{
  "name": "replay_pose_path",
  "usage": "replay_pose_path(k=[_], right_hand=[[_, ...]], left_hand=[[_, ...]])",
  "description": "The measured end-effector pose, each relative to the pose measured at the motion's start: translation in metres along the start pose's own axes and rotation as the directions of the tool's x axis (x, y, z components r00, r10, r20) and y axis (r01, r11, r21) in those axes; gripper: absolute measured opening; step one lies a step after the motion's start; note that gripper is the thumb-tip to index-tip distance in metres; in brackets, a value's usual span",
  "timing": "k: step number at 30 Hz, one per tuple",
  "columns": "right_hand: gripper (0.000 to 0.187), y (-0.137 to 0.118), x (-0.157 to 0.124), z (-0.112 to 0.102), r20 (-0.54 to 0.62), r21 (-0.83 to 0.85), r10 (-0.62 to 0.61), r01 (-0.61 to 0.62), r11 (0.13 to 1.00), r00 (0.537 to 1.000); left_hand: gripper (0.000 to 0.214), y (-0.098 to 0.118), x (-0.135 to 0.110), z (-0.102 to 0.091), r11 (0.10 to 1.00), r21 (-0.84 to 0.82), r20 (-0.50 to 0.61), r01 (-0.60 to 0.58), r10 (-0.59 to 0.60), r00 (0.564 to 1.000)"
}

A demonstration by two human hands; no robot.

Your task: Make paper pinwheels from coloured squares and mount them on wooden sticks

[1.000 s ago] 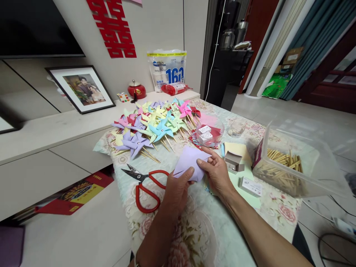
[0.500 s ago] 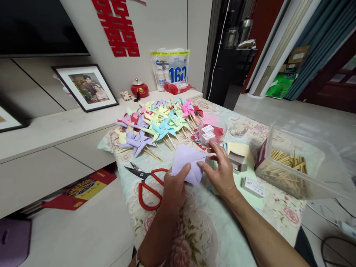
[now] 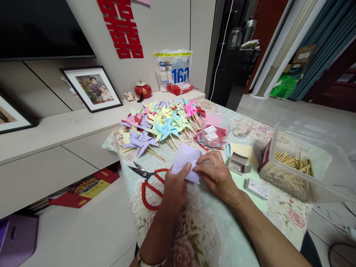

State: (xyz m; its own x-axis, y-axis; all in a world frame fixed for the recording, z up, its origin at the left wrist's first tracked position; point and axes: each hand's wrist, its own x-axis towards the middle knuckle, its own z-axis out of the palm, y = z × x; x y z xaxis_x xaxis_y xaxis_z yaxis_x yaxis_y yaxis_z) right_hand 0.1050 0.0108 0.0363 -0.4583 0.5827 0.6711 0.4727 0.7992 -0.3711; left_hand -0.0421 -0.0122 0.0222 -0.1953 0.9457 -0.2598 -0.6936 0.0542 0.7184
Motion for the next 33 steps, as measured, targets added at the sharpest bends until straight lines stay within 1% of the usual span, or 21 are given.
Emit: replay_pose_path(k=[3,5,9,13,19,22,25,29,33], right_hand=[[0.022,-0.001,0.000,0.000,0.016,-0.014,-0.010,0.010,1.000,1.000],[0.020,-0.002,0.000,0.000,0.007,-0.037,-0.019,0.019,0.999,1.000],[0.016,-0.002,0.001,0.000,-0.025,-0.064,-0.058,0.056,0.996,0.998],[0.013,-0.003,0.001,0.000,-0.014,-0.067,-0.060,0.059,0.996,0.998],[0.019,-0.004,-0.001,0.002,0.032,-0.077,-0.063,0.065,0.995,0.998],[0.021,-0.002,-0.001,0.002,0.021,-0.064,-0.058,0.059,0.996,0.998],[0.022,0.002,0.000,-0.001,0.003,-0.039,-0.048,0.048,0.998,0.999],[0.022,0.007,0.002,-0.004,-0.008,0.014,-0.018,0.018,1.000,1.000],[0.019,0.013,0.000,-0.006,-0.009,0.061,0.047,-0.046,0.997,0.999]], left_hand=[[0.034,0.001,0.000,0.000,1.000,0.019,0.009,-0.006,0.006,1.000],[0.033,0.001,0.000,-0.001,1.000,0.029,0.007,-0.010,0.009,1.000],[0.035,0.001,0.000,0.000,1.000,0.027,0.002,-0.008,0.008,1.000],[0.037,0.002,-0.001,0.002,1.000,0.023,-0.002,-0.014,0.014,1.000],[0.041,0.003,-0.002,0.005,1.000,0.011,0.004,0.007,-0.007,1.000],[0.039,0.003,-0.002,0.004,1.000,0.002,0.013,0.006,-0.006,1.000],[0.038,0.005,-0.002,0.002,1.000,-0.015,0.049,0.013,-0.012,0.999],[0.045,0.010,0.000,-0.004,0.999,0.005,0.132,0.041,-0.041,0.990],[0.051,0.010,0.001,-0.007,0.997,0.041,0.146,0.065,-0.070,0.987]])
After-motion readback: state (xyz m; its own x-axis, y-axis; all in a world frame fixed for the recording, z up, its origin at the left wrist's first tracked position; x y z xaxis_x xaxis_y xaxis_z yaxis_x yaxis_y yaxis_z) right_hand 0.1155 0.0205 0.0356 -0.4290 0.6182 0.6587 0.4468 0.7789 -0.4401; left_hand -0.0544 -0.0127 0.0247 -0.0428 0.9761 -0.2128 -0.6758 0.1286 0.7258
